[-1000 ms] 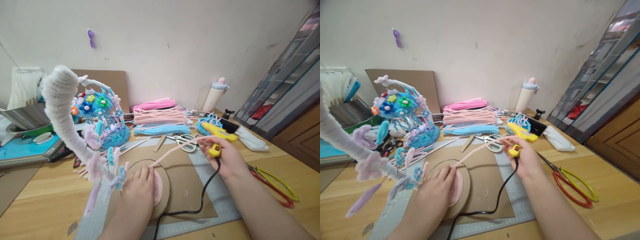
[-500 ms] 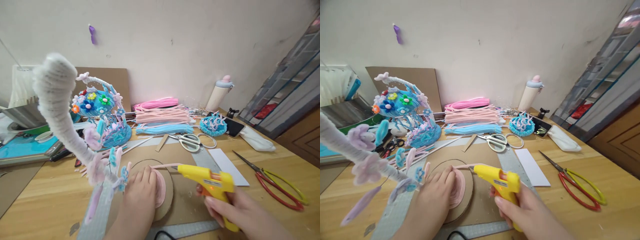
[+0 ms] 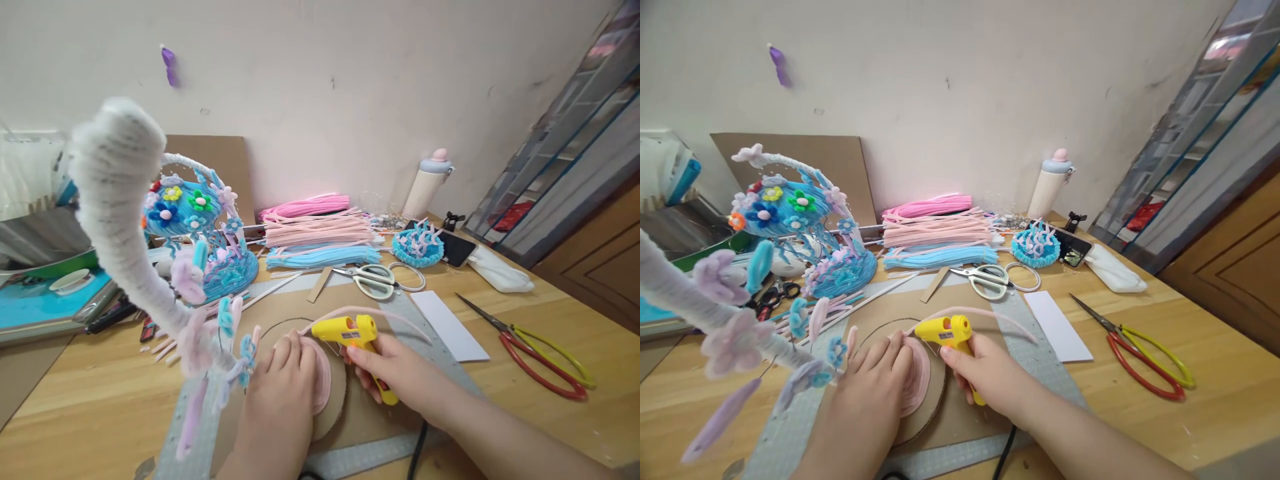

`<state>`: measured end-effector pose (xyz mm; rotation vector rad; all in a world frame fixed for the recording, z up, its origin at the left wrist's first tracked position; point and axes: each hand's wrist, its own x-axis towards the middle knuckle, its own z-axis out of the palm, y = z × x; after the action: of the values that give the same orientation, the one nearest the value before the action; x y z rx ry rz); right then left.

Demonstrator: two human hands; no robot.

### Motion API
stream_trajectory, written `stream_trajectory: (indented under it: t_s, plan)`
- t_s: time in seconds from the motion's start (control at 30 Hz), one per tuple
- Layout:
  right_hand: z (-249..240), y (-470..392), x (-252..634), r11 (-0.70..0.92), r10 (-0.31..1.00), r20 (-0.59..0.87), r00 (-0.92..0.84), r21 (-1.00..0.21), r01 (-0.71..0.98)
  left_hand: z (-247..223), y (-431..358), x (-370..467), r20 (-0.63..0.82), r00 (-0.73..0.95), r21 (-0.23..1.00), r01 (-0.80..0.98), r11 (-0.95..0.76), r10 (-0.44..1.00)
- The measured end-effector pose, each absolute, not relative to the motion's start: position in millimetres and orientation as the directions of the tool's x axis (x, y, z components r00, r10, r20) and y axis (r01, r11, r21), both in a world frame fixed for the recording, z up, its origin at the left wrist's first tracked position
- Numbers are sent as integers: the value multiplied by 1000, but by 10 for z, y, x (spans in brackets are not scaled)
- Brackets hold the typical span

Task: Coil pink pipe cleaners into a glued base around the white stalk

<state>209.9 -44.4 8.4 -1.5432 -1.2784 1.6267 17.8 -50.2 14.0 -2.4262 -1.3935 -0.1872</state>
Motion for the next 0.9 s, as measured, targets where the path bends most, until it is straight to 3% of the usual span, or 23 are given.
stream_trajectory:
  t_s: [0.2, 0.6, 0.9]
  plan:
    - [194, -425, 2071, -424, 867, -457, -200, -886, 186, 186, -506, 178, 203, 516, -228, 852, -472, 832]
    - [197, -361, 2049, -378, 873, -401, -277, -916, 135, 183, -504, 198, 230, 504, -219, 860, -460, 832]
    - [149, -410, 2091, -337, 892, -411, -186, -881, 333, 188, -490, 197, 191, 484, -195, 871, -450, 854]
